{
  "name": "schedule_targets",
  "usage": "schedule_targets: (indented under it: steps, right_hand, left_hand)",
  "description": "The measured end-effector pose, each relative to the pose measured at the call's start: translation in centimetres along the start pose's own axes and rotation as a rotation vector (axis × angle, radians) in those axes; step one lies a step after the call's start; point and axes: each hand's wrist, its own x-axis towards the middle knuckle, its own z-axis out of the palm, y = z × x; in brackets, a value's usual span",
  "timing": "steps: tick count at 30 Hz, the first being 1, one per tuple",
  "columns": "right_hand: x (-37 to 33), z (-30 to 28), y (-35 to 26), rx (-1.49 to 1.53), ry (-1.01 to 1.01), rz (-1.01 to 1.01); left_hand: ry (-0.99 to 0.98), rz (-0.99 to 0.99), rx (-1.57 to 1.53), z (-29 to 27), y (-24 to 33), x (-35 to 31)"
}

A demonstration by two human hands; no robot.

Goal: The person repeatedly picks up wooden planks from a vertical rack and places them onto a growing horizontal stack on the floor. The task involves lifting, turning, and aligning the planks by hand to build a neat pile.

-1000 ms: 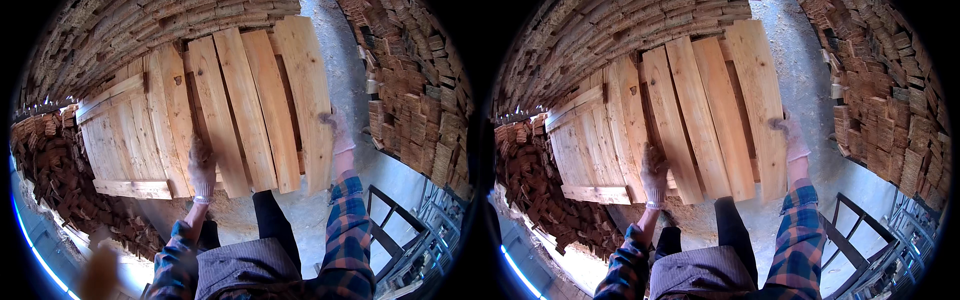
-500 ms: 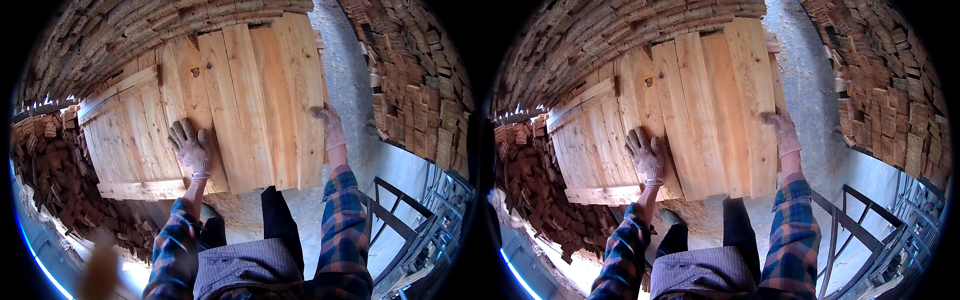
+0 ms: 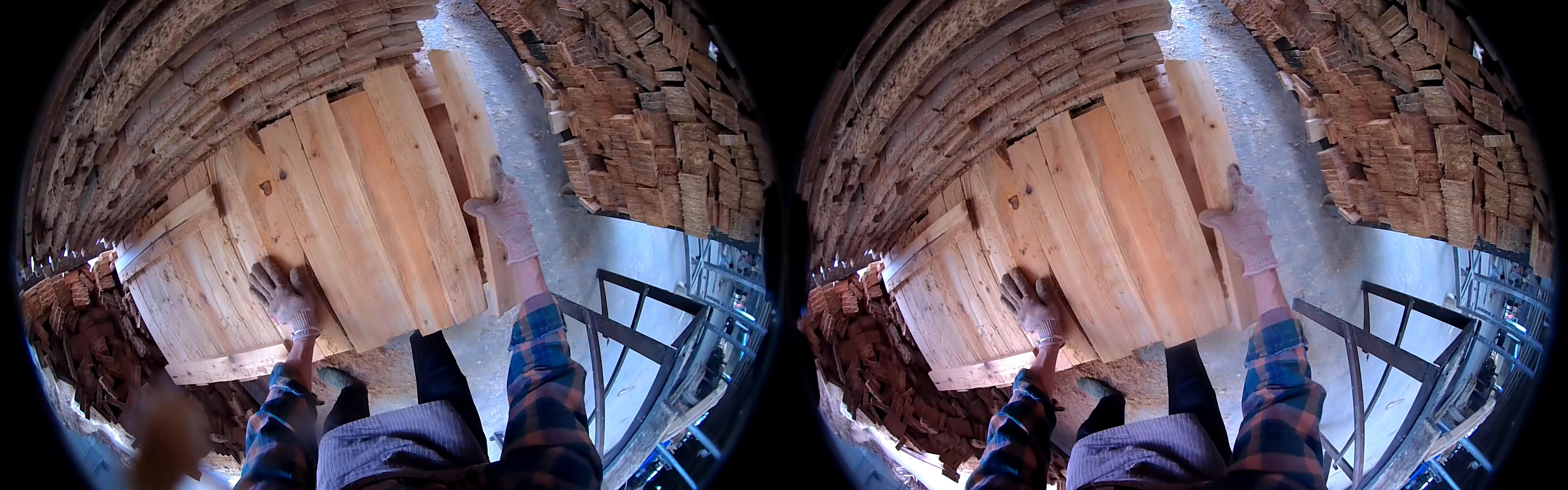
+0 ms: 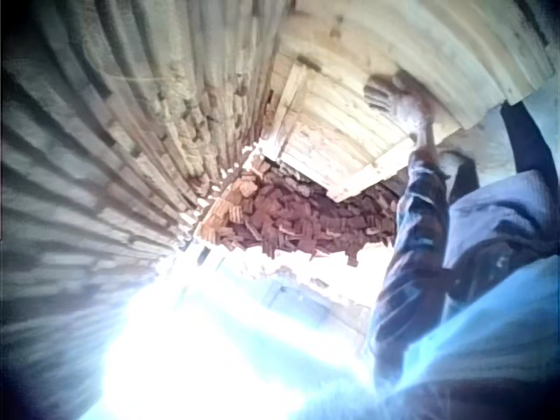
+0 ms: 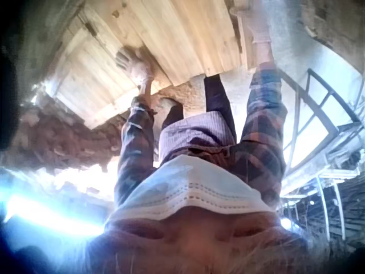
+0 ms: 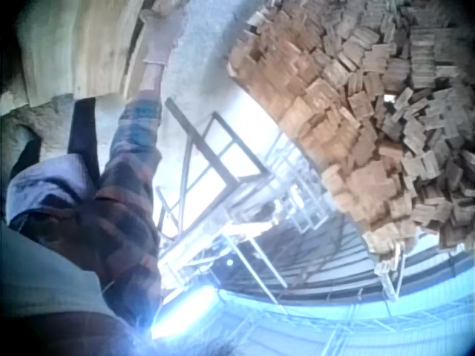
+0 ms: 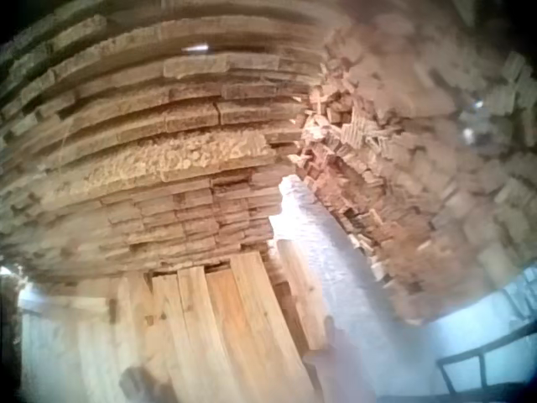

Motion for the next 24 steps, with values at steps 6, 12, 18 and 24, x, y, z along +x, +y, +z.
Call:
schedule_targets:
  steps: [6,12,18,24]
  right_hand:
    - [3.2,4.9,2.1,-0.03,0.178,-0.139]
    - [3.5,4.8,1.4,0.101,0.047,0.046]
    - [0.8,5.7,-8.6,-0.399,0.028,-0.104]
    - [0.4,6.4,-11.6,-0.558,-0.09,0.119]
  left_hand:
    - [-0.044,0.004,-0.01,0.0,0.9,0.2]
    - [-0.07,-0.002,0.042,-0.3,0.5,0.4]
    - [-0.084,-0.019,0.09,0.0,-0.6,-0.1]
    - [-0.04,-0.011,0.007,0.2,-0.2,0.3]
